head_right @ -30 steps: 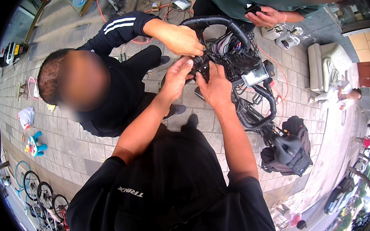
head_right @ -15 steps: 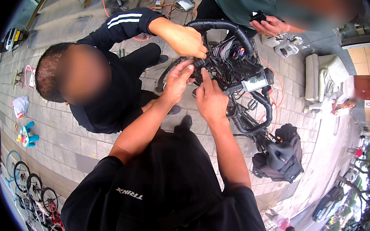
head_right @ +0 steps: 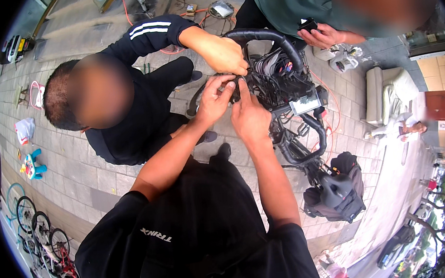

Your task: The person adjusts components on the bicycle handlebar while two others assist. They manipulate wires and small parts near the stem and handlebar area, occasionally using tools to tighten or align components. The task involves collaborative troubleshooting and mechanical adjustments.

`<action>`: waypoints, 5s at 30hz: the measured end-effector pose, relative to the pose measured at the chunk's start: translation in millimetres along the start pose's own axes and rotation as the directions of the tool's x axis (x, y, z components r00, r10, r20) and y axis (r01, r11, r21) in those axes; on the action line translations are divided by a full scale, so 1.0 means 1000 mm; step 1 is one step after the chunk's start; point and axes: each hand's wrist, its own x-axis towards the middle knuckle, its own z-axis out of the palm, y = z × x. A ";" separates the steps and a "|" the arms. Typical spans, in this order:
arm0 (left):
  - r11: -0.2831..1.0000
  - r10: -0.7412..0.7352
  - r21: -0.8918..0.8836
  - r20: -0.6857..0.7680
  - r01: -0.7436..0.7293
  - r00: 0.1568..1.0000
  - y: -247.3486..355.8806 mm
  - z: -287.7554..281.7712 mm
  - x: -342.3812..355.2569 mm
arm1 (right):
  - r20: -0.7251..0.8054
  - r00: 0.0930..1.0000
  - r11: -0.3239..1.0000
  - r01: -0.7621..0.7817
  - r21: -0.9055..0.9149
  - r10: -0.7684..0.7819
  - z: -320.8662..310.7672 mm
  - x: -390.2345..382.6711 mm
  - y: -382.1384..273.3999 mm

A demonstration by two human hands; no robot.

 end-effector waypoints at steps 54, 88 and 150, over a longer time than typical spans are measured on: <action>0.171 -0.653 0.590 0.667 -0.789 0.358 0.139 0.048 0.144 | -0.053 0.783 0.678 -0.500 0.539 0.620 0.075 -0.137 0.231; 0.301 -0.699 0.666 0.641 -0.683 0.317 0.150 0.049 0.140 | -0.081 0.775 0.698 -0.511 0.502 0.626 0.076 -0.136 0.229; 0.823 -0.378 -0.364 0.221 0.435 0.899 -0.010 0.001 -0.021 | -0.152 0.846 0.779 -0.382 0.497 0.511 0.083 -0.140 0.245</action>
